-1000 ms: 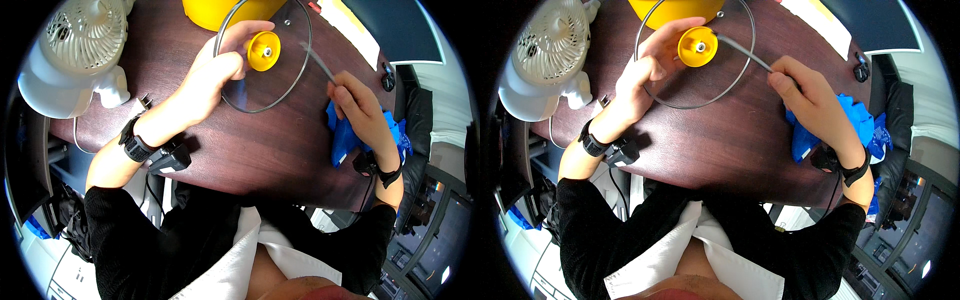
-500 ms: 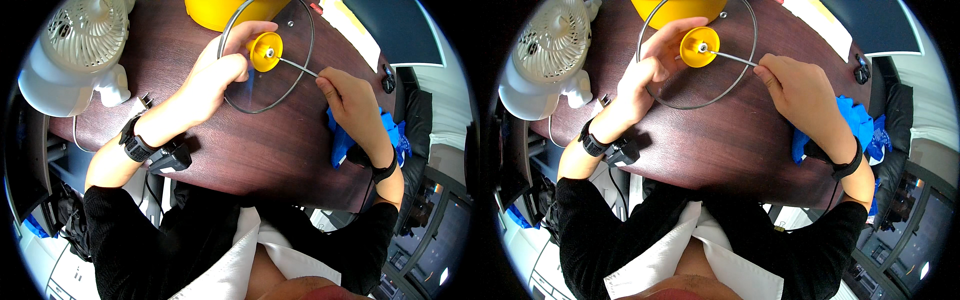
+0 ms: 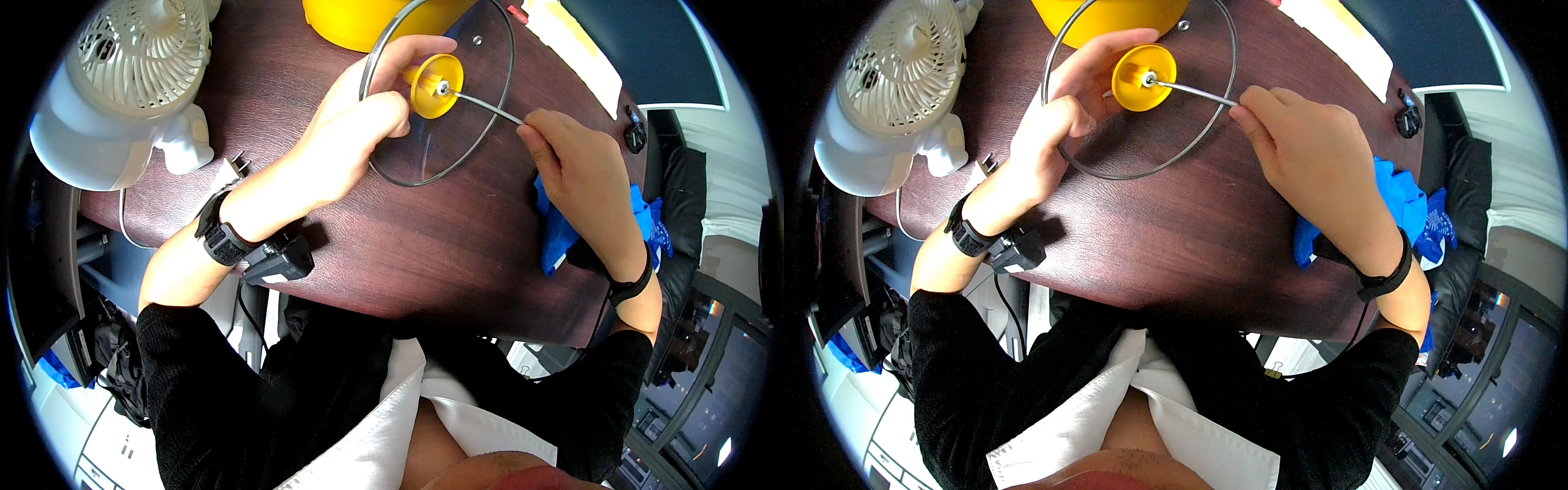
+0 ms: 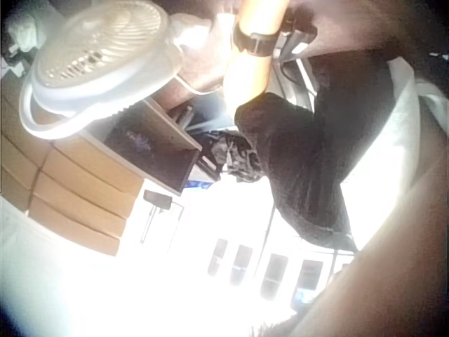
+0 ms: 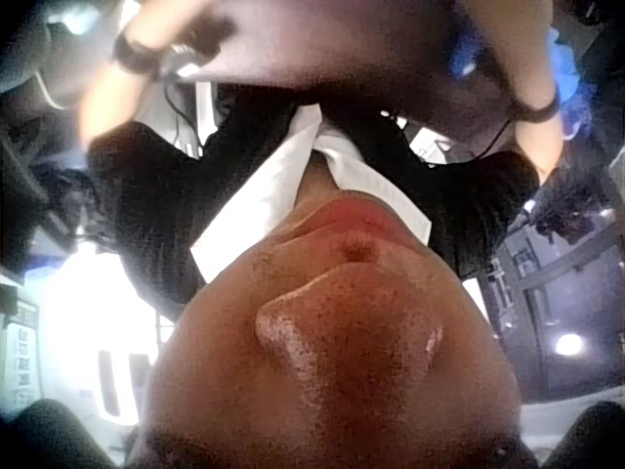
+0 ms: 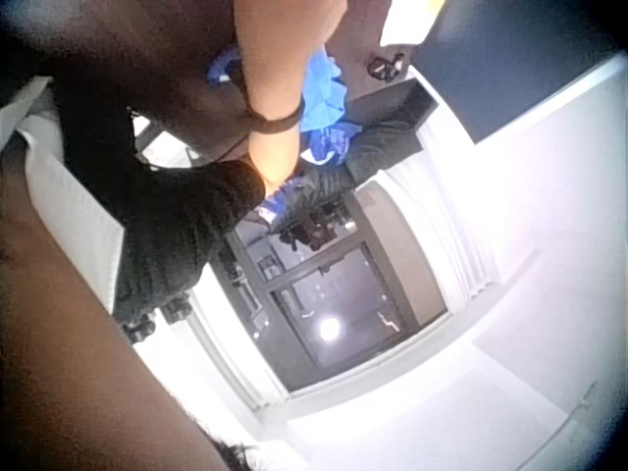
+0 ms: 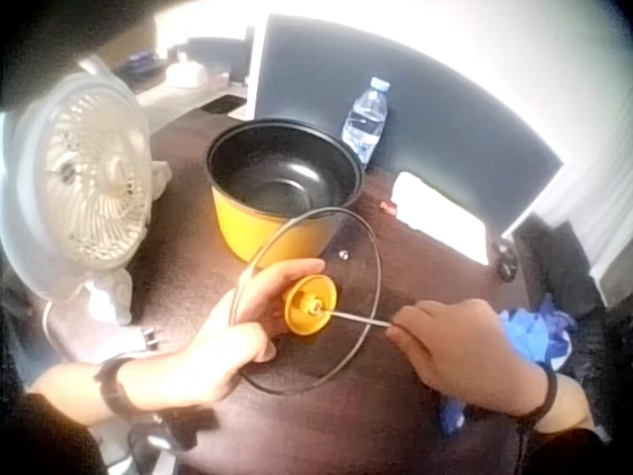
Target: The person assembles a yellow appliance by inserting a metal ring and a yellow plastic cap, then tightening a central screw with a screwdriver. The person then wipes the interior and exterior of the yellow appliance with a blue cloth.
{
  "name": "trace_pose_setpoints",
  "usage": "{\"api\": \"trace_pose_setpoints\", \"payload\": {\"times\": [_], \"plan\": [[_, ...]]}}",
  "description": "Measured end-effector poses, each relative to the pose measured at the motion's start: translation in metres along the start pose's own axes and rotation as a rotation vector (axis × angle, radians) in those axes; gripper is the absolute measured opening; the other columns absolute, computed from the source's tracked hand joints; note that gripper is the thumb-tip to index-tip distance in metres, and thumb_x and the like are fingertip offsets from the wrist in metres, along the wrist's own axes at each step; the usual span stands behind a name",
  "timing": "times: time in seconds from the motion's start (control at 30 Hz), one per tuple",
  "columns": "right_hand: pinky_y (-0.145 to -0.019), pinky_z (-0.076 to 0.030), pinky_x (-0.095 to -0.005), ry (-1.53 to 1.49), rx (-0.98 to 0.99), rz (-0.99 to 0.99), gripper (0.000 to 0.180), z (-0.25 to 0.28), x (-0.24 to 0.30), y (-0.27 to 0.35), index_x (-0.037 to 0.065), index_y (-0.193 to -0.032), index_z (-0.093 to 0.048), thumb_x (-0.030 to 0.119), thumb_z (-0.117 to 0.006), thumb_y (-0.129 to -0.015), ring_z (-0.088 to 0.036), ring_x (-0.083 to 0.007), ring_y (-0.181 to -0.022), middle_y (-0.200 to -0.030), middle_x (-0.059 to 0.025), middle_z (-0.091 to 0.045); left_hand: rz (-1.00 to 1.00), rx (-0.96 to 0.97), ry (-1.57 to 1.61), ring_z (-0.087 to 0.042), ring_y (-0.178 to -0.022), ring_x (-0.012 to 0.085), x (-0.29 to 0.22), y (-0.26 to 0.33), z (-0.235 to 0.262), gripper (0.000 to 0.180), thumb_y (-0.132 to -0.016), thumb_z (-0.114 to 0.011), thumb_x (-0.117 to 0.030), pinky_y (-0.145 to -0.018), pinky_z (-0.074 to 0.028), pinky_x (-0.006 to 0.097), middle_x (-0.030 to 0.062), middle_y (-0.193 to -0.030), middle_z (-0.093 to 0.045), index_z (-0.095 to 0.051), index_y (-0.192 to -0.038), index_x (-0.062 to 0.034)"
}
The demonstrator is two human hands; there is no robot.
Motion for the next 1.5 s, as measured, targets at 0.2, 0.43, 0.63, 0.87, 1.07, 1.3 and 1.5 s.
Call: {"api": "trace_pose_setpoints", "payload": {"times": [0.2,0.43,0.63,0.87,1.07,1.3,1.5], "plan": [[-0.050,-0.046,-0.0348,0.078,0.015,-0.004,0.019,0.003,0.005,-0.001,0.009,-0.087,-0.057,0.027,-0.054,-0.094,-0.061,-0.0270,-0.059,-0.074,-0.0066,-0.060,0.025,-0.004,0.014,-0.043,-0.129,0.0268,0.002,0.000,0.000,0.075,-0.069,-0.042,-0.020,-0.112,-0.030,0.041,0.0166,-0.141,-0.041,-0.037,-0.141,-0.0011],[-0.050,-0.046,-0.0354,0.299,0.052,0.098,0.020,0.007,0.015,-0.006,0.009,-0.085,-0.055,0.027,-0.053,-0.095,-0.061,-0.0261,-0.060,-0.070,-0.0072,-0.059,-0.073,-0.014,-0.135,-0.041,-0.130,0.0264,0.003,0.004,-0.001,0.076,-0.067,-0.042,-0.018,-0.113,-0.028,0.041,0.0152,-0.141,-0.042,-0.038,-0.141,-0.0024],[-0.050,-0.044,-0.0328,-0.136,0.102,-0.067,0.024,-0.019,0.005,-0.008,0.007,-0.084,-0.053,0.027,-0.050,-0.098,-0.058,-0.0233,-0.053,-0.059,-0.0061,-0.055,-0.123,-0.068,-0.172,-0.040,-0.132,0.0268,0.004,0.002,0.002,0.078,-0.064,-0.042,-0.016,-0.113,-0.027,0.042,0.0153,-0.141,-0.041,-0.037,-0.141,-0.0025],[-0.040,-0.039,-0.0226,-1.270,0.517,-0.628,0.029,-0.031,0.012,-0.007,0.007,-0.080,-0.051,0.026,-0.041,-0.101,-0.043,-0.0047,-0.043,-0.055,0.0022,-0.046,-0.276,-0.045,-0.249,-0.037,-0.134,0.0264,0.012,-0.001,0.003,0.083,-0.060,-0.045,-0.013,-0.115,-0.024,0.040,0.0156,-0.141,-0.040,-0.036,-0.142,-0.0021],[-0.043,-0.040,-0.0257,-1.141,0.404,-0.482,0.027,-0.027,0.006,0.006,0.007,-0.080,-0.054,0.024,-0.045,-0.099,-0.048,-0.0097,-0.045,-0.057,0.0003,-0.051,-0.128,-0.028,-0.094,-0.037,-0.134,0.0261,0.001,0.000,-0.001,0.080,-0.063,-0.043,-0.015,-0.115,-0.023,0.039,0.0163,-0.142,-0.039,-0.035,-0.142,0.0001],[-0.048,-0.042,-0.0354,-0.093,-0.046,-0.108,0.022,-0.009,0.002,0.006,0.006,-0.082,-0.057,0.025,-0.057,-0.094,-0.058,-0.0289,-0.055,-0.064,-0.0106,-0.057,-0.050,-0.070,0.011,-0.040,-0.124,0.0240,0.003,-0.001,0.001,0.074,-0.069,-0.041,-0.020,-0.108,-0.027,0.036,0.0163,-0.136,-0.043,-0.039,-0.140,0.0000],[-0.048,-0.042,-0.0361,-0.104,-0.074,-0.041,0.022,-0.009,0.007,0.000,0.007,-0.081,-0.056,0.024,-0.057,-0.094,-0.058,-0.0288,-0.055,-0.063,-0.0095,-0.057,-0.024,-0.084,0.000,-0.045,-0.128,0.0277,0.004,0.000,0.003,0.074,-0.070,-0.040,-0.025,-0.112,-0.030,0.041,0.0191,-0.140,-0.044,-0.039,-0.140,0.0011]]}}
Point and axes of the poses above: each hand's wrist, its own y-axis away from the middle knuckle, its own z-axis out of the back of the hand, x = y × z, the point moved 1 cm from there along -y, towards the middle knuckle
